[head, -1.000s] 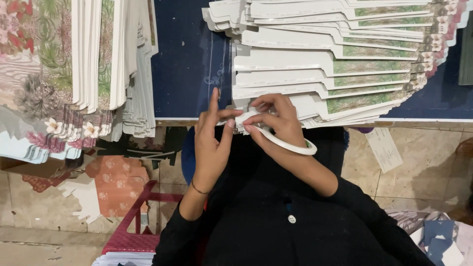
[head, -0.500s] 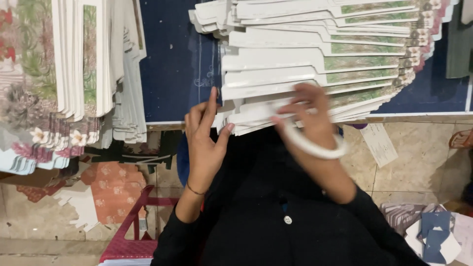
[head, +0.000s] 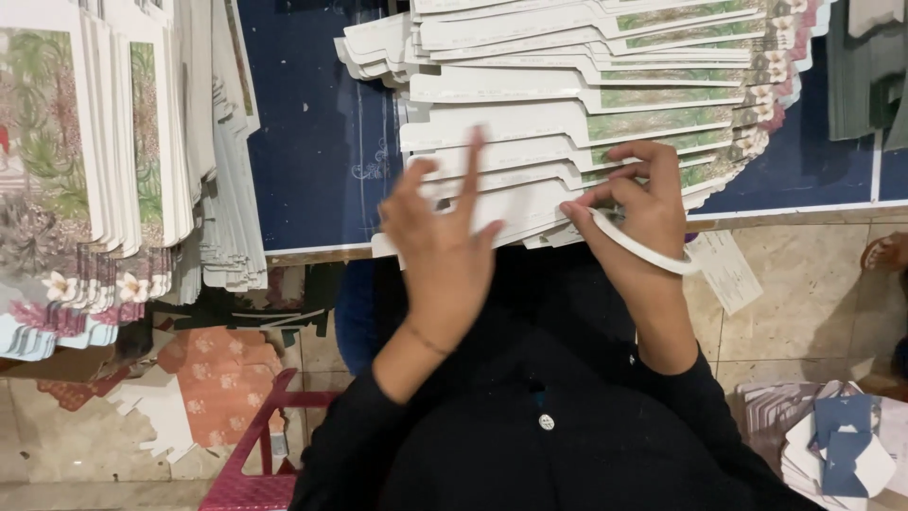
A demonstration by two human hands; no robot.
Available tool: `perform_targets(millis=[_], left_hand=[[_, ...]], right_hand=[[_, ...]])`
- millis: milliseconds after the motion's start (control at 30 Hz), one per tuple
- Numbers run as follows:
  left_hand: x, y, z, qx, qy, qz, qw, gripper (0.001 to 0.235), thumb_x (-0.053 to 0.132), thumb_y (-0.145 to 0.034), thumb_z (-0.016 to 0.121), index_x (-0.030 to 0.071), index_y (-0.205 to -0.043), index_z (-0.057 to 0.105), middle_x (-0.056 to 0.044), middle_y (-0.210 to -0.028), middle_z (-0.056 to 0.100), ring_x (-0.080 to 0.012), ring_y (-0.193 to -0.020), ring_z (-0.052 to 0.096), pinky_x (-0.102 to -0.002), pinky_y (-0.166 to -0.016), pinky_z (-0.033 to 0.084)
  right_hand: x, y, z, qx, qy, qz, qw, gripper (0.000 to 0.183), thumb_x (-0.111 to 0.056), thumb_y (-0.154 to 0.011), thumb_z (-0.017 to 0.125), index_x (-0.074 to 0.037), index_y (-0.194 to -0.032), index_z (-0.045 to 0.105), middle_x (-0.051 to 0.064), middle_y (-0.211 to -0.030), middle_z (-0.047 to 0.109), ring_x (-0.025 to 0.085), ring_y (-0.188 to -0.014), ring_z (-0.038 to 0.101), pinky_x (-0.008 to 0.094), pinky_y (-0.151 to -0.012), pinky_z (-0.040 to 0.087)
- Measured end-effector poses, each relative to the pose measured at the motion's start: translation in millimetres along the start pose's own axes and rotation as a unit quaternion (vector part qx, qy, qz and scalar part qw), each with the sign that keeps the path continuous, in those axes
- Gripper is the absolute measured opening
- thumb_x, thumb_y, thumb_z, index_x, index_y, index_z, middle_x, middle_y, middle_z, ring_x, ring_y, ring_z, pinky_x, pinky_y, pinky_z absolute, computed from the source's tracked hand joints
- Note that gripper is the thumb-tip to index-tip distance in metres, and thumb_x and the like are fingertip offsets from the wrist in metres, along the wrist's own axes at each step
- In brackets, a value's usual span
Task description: Applying strips of double-sided adhesive tape to the edges of decorative paper cards in a stack.
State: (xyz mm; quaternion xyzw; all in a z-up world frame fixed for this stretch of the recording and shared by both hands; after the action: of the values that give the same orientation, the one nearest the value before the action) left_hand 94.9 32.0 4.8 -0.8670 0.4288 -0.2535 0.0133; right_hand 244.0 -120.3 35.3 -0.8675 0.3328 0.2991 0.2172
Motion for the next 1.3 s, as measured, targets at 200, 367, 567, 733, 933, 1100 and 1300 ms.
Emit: perform_targets(millis=[200,367,567,733,933,1100,1300], left_hand=[[69.9,-7.9,-7.9,0.067,-0.116,0.150,0.980,0.074,-0.001,-0.115,0.067,0.030,-0.174,0.035,0.003,-0.137,0.071,-0.0168,-0.105,0.064,-0.034,-0.081,0.044],[51.9,-31.4,27.2,0.064,-0.127,0.173,0.975,0.085,-0.007,-0.112,0.080,0.017,-0.176,0.030,0.001,-0.118,0.065,-0.0178,-0.097,0.057,-0.032,-0.075,0.046],[47.6,-26.9,13.9,0.087,-0.016,0.218,0.972,0.060,-0.009,-0.095,0.077,0.013,-0.149,0.065,-0.009,-0.116,0.066,-0.0266,-0.098,0.059,-0.038,-0.074,0.039],[60.8,-4.3,3.1,0.046,0.037,0.216,0.975,0.035,-0.010,-0.097,0.072,0.004,-0.129,0.078,-0.015,-0.121,0.063,-0.0282,-0.099,0.054,-0.039,-0.074,0.035],[72.1,-7.2,6.6,0.062,0.032,0.231,0.970,0.028,-0.006,-0.096,0.078,0.004,-0.122,0.081,-0.012,-0.122,0.063,-0.0235,-0.096,0.051,-0.037,-0.074,0.034],[60.2,-5.1,9.4,0.043,0.069,0.213,0.974,0.041,-0.006,-0.093,0.076,0.008,-0.132,0.077,-0.014,-0.125,0.060,-0.0306,-0.103,0.054,-0.040,-0.074,0.038],[11.7,0.4,-18.8,0.015,0.055,0.161,0.985,0.049,-0.006,-0.089,0.071,0.016,-0.132,0.078,-0.010,-0.123,0.059,-0.0326,-0.107,0.053,-0.042,-0.077,0.037]], right_hand=[[-32.7,-2.6,-41.1,0.071,-0.019,-0.104,0.992,0.020,-0.005,-0.102,0.094,0.008,-0.101,0.078,0.024,-0.134,0.052,0.036,-0.119,0.062,0.047,-0.106,0.057],[-23.3,-10.2,-28.3,0.068,-0.019,-0.055,0.996,0.016,-0.005,-0.105,0.091,0.003,-0.100,0.078,0.021,-0.136,0.055,0.031,-0.110,0.067,0.037,-0.088,0.061],[-2.7,-14.5,-8.7,0.053,0.037,-0.052,0.997,0.010,-0.002,-0.099,0.088,0.002,-0.098,0.080,0.014,-0.141,0.057,0.040,-0.097,0.078,0.052,-0.086,0.065],[-0.9,-7.9,-1.8,0.054,0.073,-0.106,0.990,0.006,-0.002,-0.101,0.085,0.000,-0.099,0.079,0.014,-0.140,0.056,0.039,-0.095,0.077,0.050,-0.079,0.064],[6.4,12.0,10.4,0.109,0.127,-0.215,0.962,0.007,-0.010,-0.097,0.089,-0.010,-0.097,0.082,0.011,-0.132,0.066,0.030,-0.102,0.070,0.039,-0.085,0.056],[-15.8,19.2,-4.9,0.145,0.069,-0.186,0.969,0.002,-0.002,-0.100,0.087,-0.002,-0.100,0.085,0.014,-0.133,0.062,0.037,-0.110,0.069,0.043,-0.086,0.059],[-11.5,12.9,4.5,0.115,-0.018,-0.118,0.986,0.008,-0.001,-0.106,0.082,0.006,-0.103,0.082,0.018,-0.131,0.057,0.039,-0.104,0.073,0.047,-0.086,0.062]])
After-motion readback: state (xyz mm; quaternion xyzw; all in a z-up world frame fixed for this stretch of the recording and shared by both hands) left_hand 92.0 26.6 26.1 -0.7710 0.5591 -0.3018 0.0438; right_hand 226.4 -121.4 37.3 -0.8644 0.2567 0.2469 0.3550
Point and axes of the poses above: each hand's wrist, its own y-axis away from the middle knuckle, its own z-axis out of the palm, x = y × z, the point moved 7 cm from there along -y, towards the middle knuckle
